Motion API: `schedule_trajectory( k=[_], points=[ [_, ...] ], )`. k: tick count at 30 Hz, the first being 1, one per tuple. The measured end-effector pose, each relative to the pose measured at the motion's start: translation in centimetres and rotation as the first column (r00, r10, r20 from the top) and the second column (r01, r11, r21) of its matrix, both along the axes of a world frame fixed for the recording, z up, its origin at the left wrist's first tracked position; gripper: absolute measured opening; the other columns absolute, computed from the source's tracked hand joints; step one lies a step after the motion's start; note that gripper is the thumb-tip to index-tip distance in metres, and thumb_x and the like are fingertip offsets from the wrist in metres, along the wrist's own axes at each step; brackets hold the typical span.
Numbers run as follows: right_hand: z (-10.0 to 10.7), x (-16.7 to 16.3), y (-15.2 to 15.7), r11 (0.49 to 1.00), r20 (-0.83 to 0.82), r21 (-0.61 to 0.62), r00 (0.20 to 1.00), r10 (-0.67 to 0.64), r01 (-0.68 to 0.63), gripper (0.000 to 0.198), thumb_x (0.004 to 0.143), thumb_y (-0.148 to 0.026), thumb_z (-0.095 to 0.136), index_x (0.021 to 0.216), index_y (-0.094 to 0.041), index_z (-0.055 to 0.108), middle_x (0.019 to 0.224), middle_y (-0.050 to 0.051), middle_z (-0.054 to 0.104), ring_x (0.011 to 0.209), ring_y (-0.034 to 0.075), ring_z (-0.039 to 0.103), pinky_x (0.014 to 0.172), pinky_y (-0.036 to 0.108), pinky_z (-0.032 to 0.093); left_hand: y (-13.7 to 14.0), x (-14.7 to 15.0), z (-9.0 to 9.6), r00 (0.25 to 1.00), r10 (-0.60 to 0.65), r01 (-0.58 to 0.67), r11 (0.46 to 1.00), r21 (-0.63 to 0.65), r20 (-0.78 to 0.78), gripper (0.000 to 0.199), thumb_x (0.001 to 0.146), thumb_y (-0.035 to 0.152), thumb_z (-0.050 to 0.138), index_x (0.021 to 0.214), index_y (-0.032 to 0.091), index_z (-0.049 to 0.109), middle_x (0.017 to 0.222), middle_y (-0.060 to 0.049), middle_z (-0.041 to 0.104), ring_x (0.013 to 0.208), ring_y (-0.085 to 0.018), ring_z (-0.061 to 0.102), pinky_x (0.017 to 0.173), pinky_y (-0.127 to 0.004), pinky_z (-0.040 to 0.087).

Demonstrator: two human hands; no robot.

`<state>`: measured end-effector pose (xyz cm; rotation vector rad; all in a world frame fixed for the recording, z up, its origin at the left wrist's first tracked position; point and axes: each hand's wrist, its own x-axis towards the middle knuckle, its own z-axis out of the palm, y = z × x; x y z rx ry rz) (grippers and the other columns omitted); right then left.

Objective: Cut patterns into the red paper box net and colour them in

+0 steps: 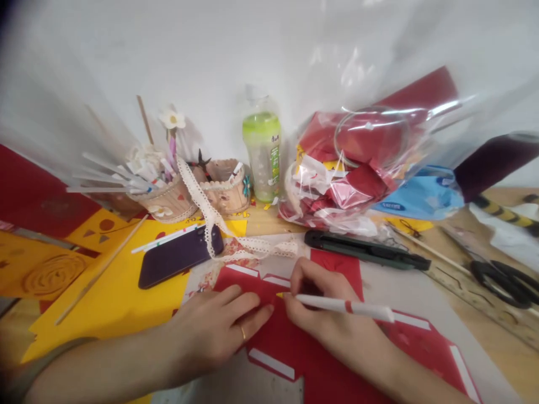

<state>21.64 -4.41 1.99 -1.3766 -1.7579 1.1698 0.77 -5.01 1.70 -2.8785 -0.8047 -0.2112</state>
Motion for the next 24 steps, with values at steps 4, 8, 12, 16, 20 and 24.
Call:
schedule_trajectory(
  k=[4, 8, 12, 16, 20, 24],
  points=[
    [-0.8, 0.5, -0.4, 0.998, 0.066, 0.029, 0.997, 0.044, -0.046, 0.018, 0.083, -0.027, 0.051, 0.067, -0.023, 0.043, 0.062, -0.004, 0.05, 0.055, 0.012, 0.045, 0.047, 0.022, 0.035, 0.1, 0.4, -0.1, 1.0, 0.004, -0.004, 0.999, -0.042, 0.012, 0.026, 0.087, 0.022, 0.052, 0.112, 0.017, 0.052, 0.084, 0.001, 0.059, 0.062, -0.017, 0.053, 0.036, -0.028, 0.035],
    [-1.4, 0.7, -0.5, 0.997, 0.116, 0.038, 0.992, 0.057, -0.062, 0.019, 0.085, -0.028, 0.05, 0.067, -0.023, 0.043, 0.063, -0.003, 0.052, 0.055, 0.013, 0.048, 0.048, 0.023, 0.037, 0.1, 0.5, 0.0, 0.999, 0.028, -0.026, 0.998, -0.065, 0.025, 0.024, 0.086, 0.022, 0.053, 0.11, 0.018, 0.053, 0.082, 0.001, 0.058, 0.062, -0.015, 0.052, 0.036, -0.027, 0.033],
    [-1.3, 0.6, -0.7, 0.997, 0.144, 0.06, 0.988, 0.046, -0.055, 0.019, 0.084, -0.028, 0.05, 0.066, -0.024, 0.044, 0.059, -0.004, 0.051, 0.051, 0.013, 0.049, 0.045, 0.023, 0.038, 0.0, 0.4, -0.2, 0.997, 0.033, -0.029, 0.998, -0.061, 0.069, 0.025, 0.087, 0.023, 0.051, 0.111, 0.018, 0.053, 0.081, 0.0, 0.058, 0.061, -0.015, 0.052, 0.036, -0.027, 0.034],
    [-0.9, 0.5, -0.7, 0.997, 0.154, 0.056, 0.987, 0.038, -0.047, 0.019, 0.084, -0.03, 0.051, 0.066, -0.025, 0.045, 0.06, -0.004, 0.054, 0.052, 0.013, 0.051, 0.044, 0.023, 0.039, 0.0, 0.4, 0.0, 0.999, 0.017, -0.015, 0.997, -0.073, 0.03, 0.033, 0.089, 0.027, 0.05, 0.121, 0.021, 0.048, 0.084, -0.001, 0.056, 0.063, -0.017, 0.052, 0.037, -0.027, 0.036],
    [-0.6, 0.2, -0.5, 0.996, 0.159, 0.087, 0.987, 0.021, -0.035, 0.02, 0.083, -0.029, 0.051, 0.065, -0.024, 0.044, 0.058, -0.004, 0.055, 0.05, 0.013, 0.052, 0.043, 0.023, 0.041, 0.1, 0.5, 0.4, 0.999, 0.0, -0.004, 0.995, -0.096, -0.042, 0.031, 0.091, 0.026, 0.046, 0.122, 0.022, 0.048, 0.083, -0.002, 0.054, 0.063, -0.017, 0.052, 0.038, -0.026, 0.038],
    [-0.6, 0.1, -0.5, 0.992, 0.164, 0.121, 0.986, 0.014, -0.034, 0.018, 0.08, -0.024, 0.05, 0.063, -0.024, 0.044, 0.055, -0.004, 0.053, 0.047, 0.012, 0.05, 0.042, 0.022, 0.04, 0.2, 0.6, 0.4, 0.998, -0.001, -0.005, 0.995, -0.099, -0.057, 0.03, 0.091, 0.024, 0.044, 0.121, 0.02, 0.049, 0.084, -0.003, 0.054, 0.064, -0.017, 0.052, 0.039, -0.026, 0.04]
  ],
)
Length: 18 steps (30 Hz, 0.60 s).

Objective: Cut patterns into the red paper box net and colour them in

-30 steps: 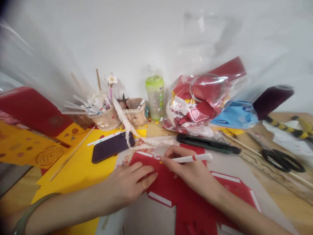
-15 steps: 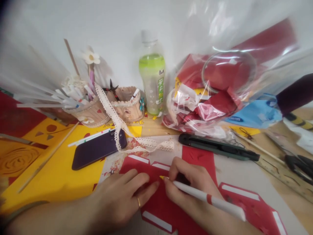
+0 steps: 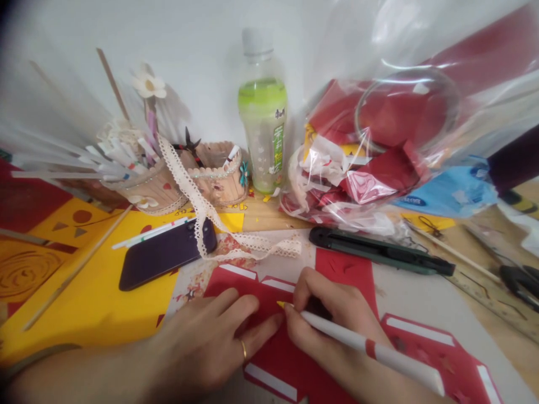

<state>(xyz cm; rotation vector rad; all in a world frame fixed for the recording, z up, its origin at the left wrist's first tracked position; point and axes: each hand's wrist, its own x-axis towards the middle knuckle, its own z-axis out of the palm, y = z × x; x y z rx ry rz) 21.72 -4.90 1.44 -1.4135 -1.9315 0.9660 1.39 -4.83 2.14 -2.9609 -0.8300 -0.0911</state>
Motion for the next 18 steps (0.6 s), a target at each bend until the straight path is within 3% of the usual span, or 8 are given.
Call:
schedule_trajectory(
  k=[9, 13, 18],
  points=[
    [-0.63, 0.35, -0.24, 0.999, 0.026, 0.019, 0.999, 0.037, -0.038, 0.017, 0.081, -0.024, 0.053, 0.066, -0.024, 0.045, 0.057, -0.005, 0.053, 0.047, 0.01, 0.05, 0.041, 0.02, 0.039, -0.04, 0.18, -0.64, 0.995, 0.07, -0.071, 0.997, 0.008, 0.067, 0.026, 0.091, 0.028, 0.047, 0.116, 0.025, 0.051, 0.079, 0.0, 0.052, 0.062, -0.017, 0.052, 0.038, -0.024, 0.033],
    [-0.39, 0.22, -0.17, 0.999, 0.052, 0.028, 0.998, 0.032, -0.033, 0.016, 0.081, -0.02, 0.051, 0.066, -0.024, 0.044, 0.057, -0.006, 0.052, 0.048, 0.01, 0.05, 0.042, 0.019, 0.039, -0.19, 0.05, -0.39, 0.993, 0.102, -0.099, 0.994, -0.049, 0.067, 0.022, 0.094, 0.026, 0.041, 0.113, 0.026, 0.053, 0.081, 0.001, 0.054, 0.063, -0.016, 0.053, 0.039, -0.024, 0.031],
    [-0.3, 0.15, -0.2, 0.999, 0.07, 0.001, 0.996, 0.053, -0.054, 0.016, 0.082, -0.02, 0.051, 0.067, -0.023, 0.044, 0.059, -0.006, 0.053, 0.048, 0.009, 0.051, 0.043, 0.018, 0.04, -0.25, -0.12, -0.25, 0.996, 0.074, -0.072, 0.996, -0.051, 0.057, 0.022, 0.094, 0.025, 0.042, 0.113, 0.023, 0.051, 0.083, 0.001, 0.055, 0.064, -0.017, 0.053, 0.038, -0.025, 0.031]
  ],
)
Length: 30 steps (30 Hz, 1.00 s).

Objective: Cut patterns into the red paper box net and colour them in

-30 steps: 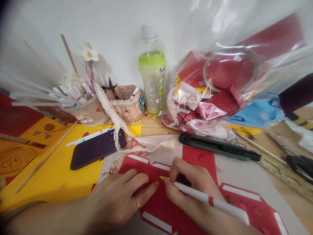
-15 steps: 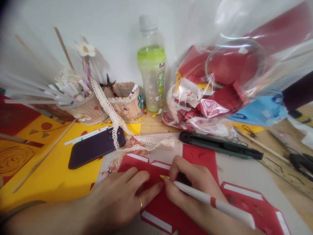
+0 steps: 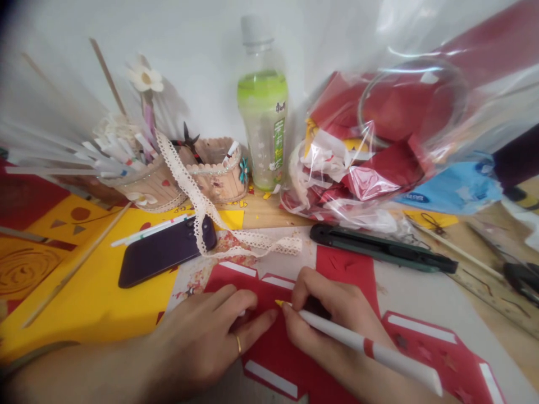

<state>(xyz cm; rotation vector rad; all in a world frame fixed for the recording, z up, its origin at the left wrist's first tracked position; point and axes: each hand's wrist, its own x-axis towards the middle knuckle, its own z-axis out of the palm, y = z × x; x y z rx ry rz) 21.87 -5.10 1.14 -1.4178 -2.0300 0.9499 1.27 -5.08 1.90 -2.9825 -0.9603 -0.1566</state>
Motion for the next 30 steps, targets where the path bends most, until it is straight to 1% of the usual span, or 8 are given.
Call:
schedule_trajectory(
  k=[4, 12, 17, 22, 27, 30],
  points=[
    [-0.09, 0.06, 0.0, 1.0, 0.002, -0.004, 1.0, 0.006, -0.006, 0.016, 0.082, -0.021, 0.05, 0.067, -0.023, 0.045, 0.057, -0.006, 0.054, 0.046, 0.009, 0.05, 0.041, 0.018, 0.039, 0.09, -0.1, -0.24, 1.0, -0.013, 0.013, 1.0, 0.015, 0.016, 0.023, 0.092, 0.023, 0.045, 0.114, 0.021, 0.05, 0.085, 0.001, 0.055, 0.065, -0.017, 0.053, 0.04, -0.026, 0.034],
    [0.12, -0.15, 0.2, 0.999, -0.016, 0.035, 1.0, 0.006, -0.006, 0.016, 0.08, -0.02, 0.052, 0.066, -0.023, 0.045, 0.053, -0.006, 0.053, 0.043, 0.009, 0.048, 0.039, 0.018, 0.037, 0.04, -0.06, -0.41, 0.999, -0.006, 0.004, 0.999, 0.036, 0.048, 0.021, 0.094, 0.022, 0.039, 0.111, 0.021, 0.051, 0.083, 0.001, 0.055, 0.064, -0.017, 0.053, 0.038, -0.027, 0.035],
    [-0.01, -0.1, 0.24, 1.0, -0.025, 0.008, 0.999, 0.02, -0.019, 0.017, 0.081, -0.021, 0.052, 0.066, -0.023, 0.045, 0.052, -0.006, 0.052, 0.042, 0.009, 0.048, 0.037, 0.018, 0.036, -0.01, -0.04, -0.36, 0.998, 0.0, -0.003, 0.999, 0.045, 0.056, 0.02, 0.095, 0.021, 0.035, 0.108, 0.022, 0.051, 0.085, 0.0, 0.056, 0.065, -0.018, 0.055, 0.038, -0.027, 0.037],
    [-0.05, -0.05, -0.05, 1.0, -0.007, -0.023, 1.0, 0.008, -0.008, 0.017, 0.081, -0.02, 0.051, 0.066, -0.023, 0.043, 0.053, -0.007, 0.052, 0.043, 0.009, 0.048, 0.039, 0.018, 0.037, -0.01, -0.05, -0.36, 0.998, 0.003, -0.008, 0.998, 0.069, 0.066, 0.02, 0.096, 0.021, 0.033, 0.104, 0.022, 0.05, 0.083, 0.001, 0.056, 0.063, -0.018, 0.055, 0.037, -0.027, 0.036],
    [0.01, -0.11, 0.05, 1.0, -0.014, 0.0, 1.0, 0.004, -0.004, 0.017, 0.078, -0.018, 0.051, 0.064, -0.023, 0.044, 0.051, -0.007, 0.051, 0.042, 0.009, 0.046, 0.037, 0.018, 0.035, -0.16, -0.1, -0.26, 0.998, 0.025, -0.029, 0.997, 0.075, 0.057, 0.021, 0.096, 0.021, 0.031, 0.105, 0.023, 0.05, 0.083, 0.001, 0.056, 0.063, -0.017, 0.054, 0.037, -0.026, 0.036],
    [0.15, -0.11, 0.09, 1.0, -0.011, -0.003, 1.0, 0.008, -0.008, 0.017, 0.078, -0.017, 0.05, 0.064, -0.023, 0.043, 0.05, -0.007, 0.05, 0.042, 0.009, 0.045, 0.038, 0.018, 0.034, -0.12, -0.1, -0.22, 0.999, 0.001, -0.005, 0.997, 0.077, 0.049, 0.021, 0.096, 0.021, 0.031, 0.105, 0.022, 0.051, 0.083, 0.0, 0.056, 0.062, -0.017, 0.053, 0.037, -0.025, 0.035]
  ],
)
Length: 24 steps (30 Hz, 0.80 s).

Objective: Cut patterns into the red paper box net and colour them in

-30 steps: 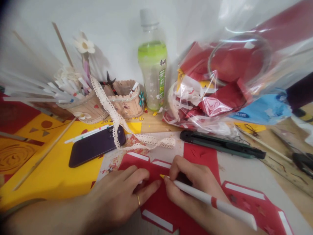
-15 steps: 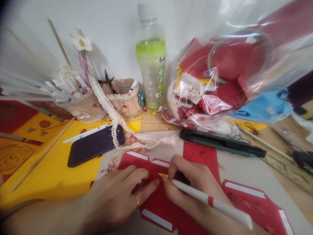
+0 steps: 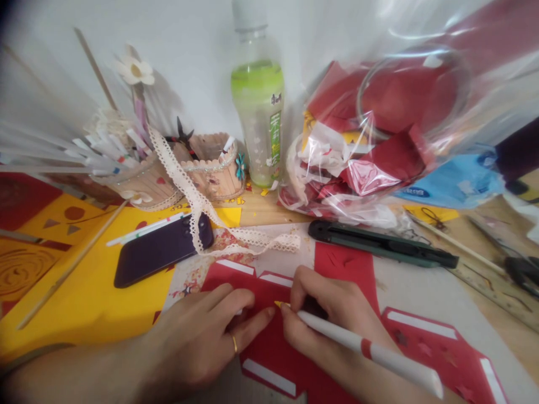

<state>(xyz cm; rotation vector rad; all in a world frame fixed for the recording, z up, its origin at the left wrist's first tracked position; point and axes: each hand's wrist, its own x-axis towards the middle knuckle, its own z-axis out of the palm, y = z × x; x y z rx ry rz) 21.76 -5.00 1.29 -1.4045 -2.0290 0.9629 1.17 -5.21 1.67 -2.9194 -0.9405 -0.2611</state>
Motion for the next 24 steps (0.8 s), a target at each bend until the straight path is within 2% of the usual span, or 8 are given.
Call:
schedule_trajectory(
  k=[9, 14, 20, 24],
  points=[
    [0.02, 0.27, -0.2, 1.0, 0.009, -0.001, 1.0, -0.002, 0.002, 0.017, 0.08, -0.02, 0.049, 0.065, -0.023, 0.042, 0.053, -0.006, 0.051, 0.044, 0.01, 0.047, 0.039, 0.019, 0.036, 0.21, 0.09, 0.07, 1.0, -0.008, 0.008, 1.0, 0.0, 0.013, 0.025, 0.096, 0.02, 0.028, 0.104, 0.022, 0.052, 0.081, 0.0, 0.056, 0.061, -0.017, 0.054, 0.036, -0.026, 0.035],
    [-0.05, 0.06, -0.01, 0.997, -0.006, -0.074, 1.0, -0.008, 0.008, 0.016, 0.083, -0.025, 0.049, 0.068, -0.024, 0.044, 0.056, -0.005, 0.053, 0.045, 0.011, 0.048, 0.04, 0.021, 0.037, 0.05, 0.09, 0.01, 1.0, 0.009, -0.009, 1.0, 0.01, 0.022, 0.02, 0.095, 0.02, 0.034, 0.101, 0.021, 0.053, 0.083, 0.0, 0.057, 0.063, -0.017, 0.054, 0.037, -0.025, 0.037],
    [0.07, -0.16, -0.11, 0.995, -0.049, -0.096, 0.998, -0.036, 0.031, 0.017, 0.08, -0.023, 0.05, 0.064, -0.023, 0.044, 0.051, -0.006, 0.05, 0.042, 0.009, 0.043, 0.038, 0.02, 0.033, 0.1, 0.02, 0.18, 1.0, -0.006, 0.006, 1.0, 0.016, -0.009, 0.017, 0.094, 0.021, 0.038, 0.105, 0.021, 0.051, 0.084, 0.0, 0.057, 0.063, -0.016, 0.054, 0.039, -0.024, 0.04],
    [0.22, 0.1, -0.28, 0.997, -0.012, -0.08, 1.0, -0.021, 0.02, 0.017, 0.077, -0.019, 0.049, 0.063, -0.023, 0.042, 0.05, -0.006, 0.048, 0.042, 0.01, 0.043, 0.038, 0.019, 0.033, 0.03, -0.03, 0.13, 0.999, -0.011, 0.011, 1.0, 0.005, -0.038, 0.017, 0.094, 0.022, 0.038, 0.107, 0.021, 0.05, 0.086, -0.001, 0.058, 0.065, -0.016, 0.055, 0.041, -0.024, 0.041]
  ],
)
